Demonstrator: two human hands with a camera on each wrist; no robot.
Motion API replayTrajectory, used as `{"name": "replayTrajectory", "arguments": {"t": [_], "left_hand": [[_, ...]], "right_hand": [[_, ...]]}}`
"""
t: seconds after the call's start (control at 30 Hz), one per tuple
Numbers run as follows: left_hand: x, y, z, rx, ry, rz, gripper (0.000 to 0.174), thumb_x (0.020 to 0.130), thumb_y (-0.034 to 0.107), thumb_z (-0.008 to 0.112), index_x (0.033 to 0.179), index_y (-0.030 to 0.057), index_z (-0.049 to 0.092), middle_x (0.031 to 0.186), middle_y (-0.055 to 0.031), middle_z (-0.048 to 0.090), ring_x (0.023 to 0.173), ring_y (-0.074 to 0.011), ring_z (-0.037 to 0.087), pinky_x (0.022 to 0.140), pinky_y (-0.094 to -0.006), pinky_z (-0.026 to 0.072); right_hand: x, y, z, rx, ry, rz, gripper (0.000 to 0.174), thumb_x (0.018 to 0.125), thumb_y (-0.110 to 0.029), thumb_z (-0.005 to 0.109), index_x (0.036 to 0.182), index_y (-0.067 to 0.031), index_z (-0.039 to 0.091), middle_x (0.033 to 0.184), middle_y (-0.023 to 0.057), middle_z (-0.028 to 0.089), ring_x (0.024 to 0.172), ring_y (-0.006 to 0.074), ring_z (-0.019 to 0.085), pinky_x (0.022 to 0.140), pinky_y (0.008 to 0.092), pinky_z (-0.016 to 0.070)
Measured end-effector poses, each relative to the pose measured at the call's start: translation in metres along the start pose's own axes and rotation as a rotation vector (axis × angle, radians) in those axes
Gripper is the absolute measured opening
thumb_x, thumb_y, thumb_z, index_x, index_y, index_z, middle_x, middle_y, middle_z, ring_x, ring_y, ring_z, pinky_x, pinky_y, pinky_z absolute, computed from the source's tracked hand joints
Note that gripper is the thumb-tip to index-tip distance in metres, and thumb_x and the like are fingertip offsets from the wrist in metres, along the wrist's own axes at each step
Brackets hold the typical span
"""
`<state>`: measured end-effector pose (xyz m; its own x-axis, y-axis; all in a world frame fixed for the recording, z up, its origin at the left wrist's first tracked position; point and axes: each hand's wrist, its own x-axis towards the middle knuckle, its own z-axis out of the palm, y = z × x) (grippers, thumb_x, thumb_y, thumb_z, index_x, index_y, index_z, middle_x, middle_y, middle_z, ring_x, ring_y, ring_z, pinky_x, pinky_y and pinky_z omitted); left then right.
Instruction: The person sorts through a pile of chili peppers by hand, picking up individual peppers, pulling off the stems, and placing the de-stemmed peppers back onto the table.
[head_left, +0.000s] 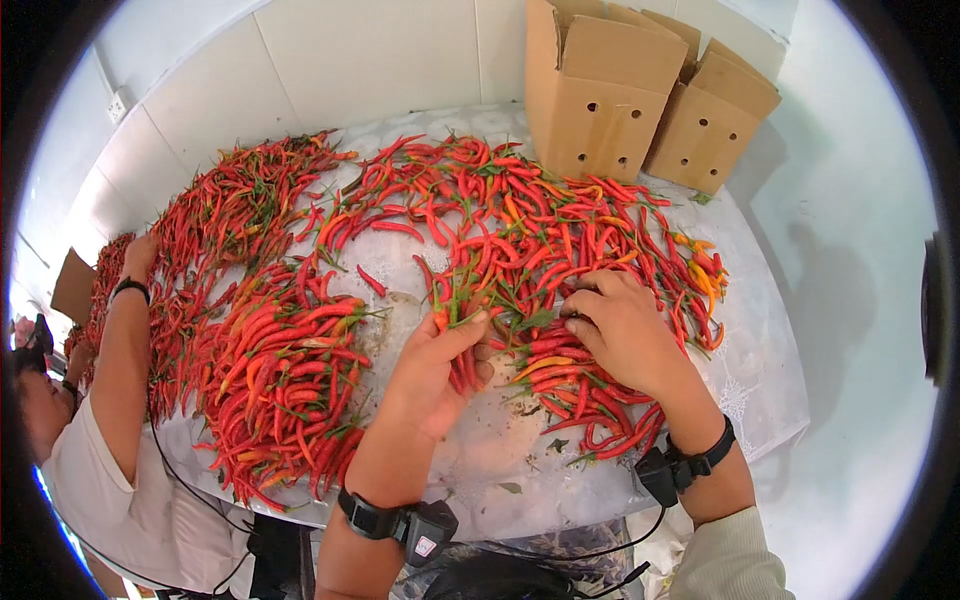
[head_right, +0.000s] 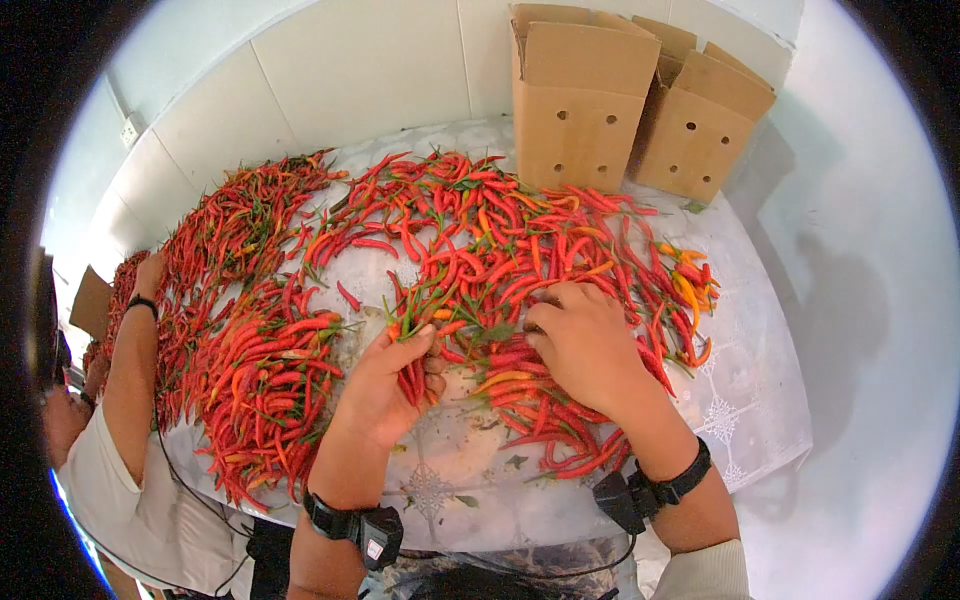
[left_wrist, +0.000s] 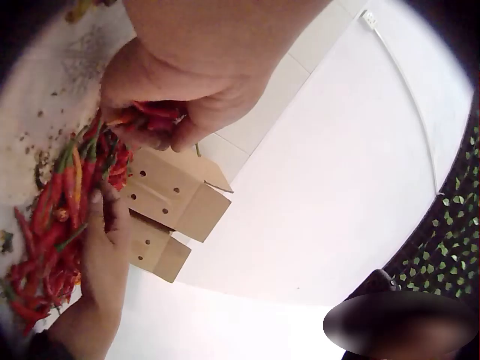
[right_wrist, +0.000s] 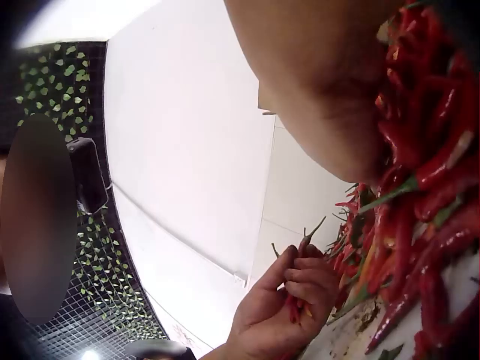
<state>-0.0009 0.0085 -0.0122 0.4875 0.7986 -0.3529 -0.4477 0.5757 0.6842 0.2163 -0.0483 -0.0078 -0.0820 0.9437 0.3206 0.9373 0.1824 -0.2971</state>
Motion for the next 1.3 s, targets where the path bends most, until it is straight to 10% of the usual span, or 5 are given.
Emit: {"name": "replayTrajectory", "arguments": {"t": [0.9,1.1,1.3], "left_hand": [[-0.007,-0.001,0.013,0.08,-0.114,-0.023,0.023,0.087,0.011,0.063,0.108,0.0078,0.055,0.095,-0.0024,0.063,0.081,-0.0143,0.062,0.064,-0.0271,0.0503],[-0.008,0.002,0.006,0.089,-0.05,0.015,0.022,0.084,0.01,0.067,0.103,0.008,0.057,0.089,-0.0027,0.062,0.076,-0.0137,0.061,0.06,-0.0276,0.05],[-0.006,0.003,0.006,0.061,-0.049,-0.019,0.017,0.086,0.011,0.063,0.102,0.0086,0.057,0.083,-0.0027,0.061,0.066,-0.0132,0.06,0.052,-0.0273,0.0478]], "right_hand": [[0.002,-0.042,0.0,0.404,0.203,-0.491,0.018,0.072,-0.002,0.068,0.088,-0.0104,0.066,0.087,0.0046,0.062,0.074,0.0253,0.06,0.068,0.0374,0.0486],[0.007,-0.014,-0.002,0.203,0.205,-0.052,0.022,0.073,-0.003,0.063,0.095,-0.004,0.064,0.093,0.0112,0.063,0.088,0.0303,0.059,0.078,0.0398,0.0484],[0.007,-0.008,0.014,-0.007,0.142,-0.12,0.029,0.074,0.0,0.058,0.102,-0.0047,0.063,0.111,0.0119,0.058,0.108,0.0308,0.052,0.092,0.0416,0.0426]]}}
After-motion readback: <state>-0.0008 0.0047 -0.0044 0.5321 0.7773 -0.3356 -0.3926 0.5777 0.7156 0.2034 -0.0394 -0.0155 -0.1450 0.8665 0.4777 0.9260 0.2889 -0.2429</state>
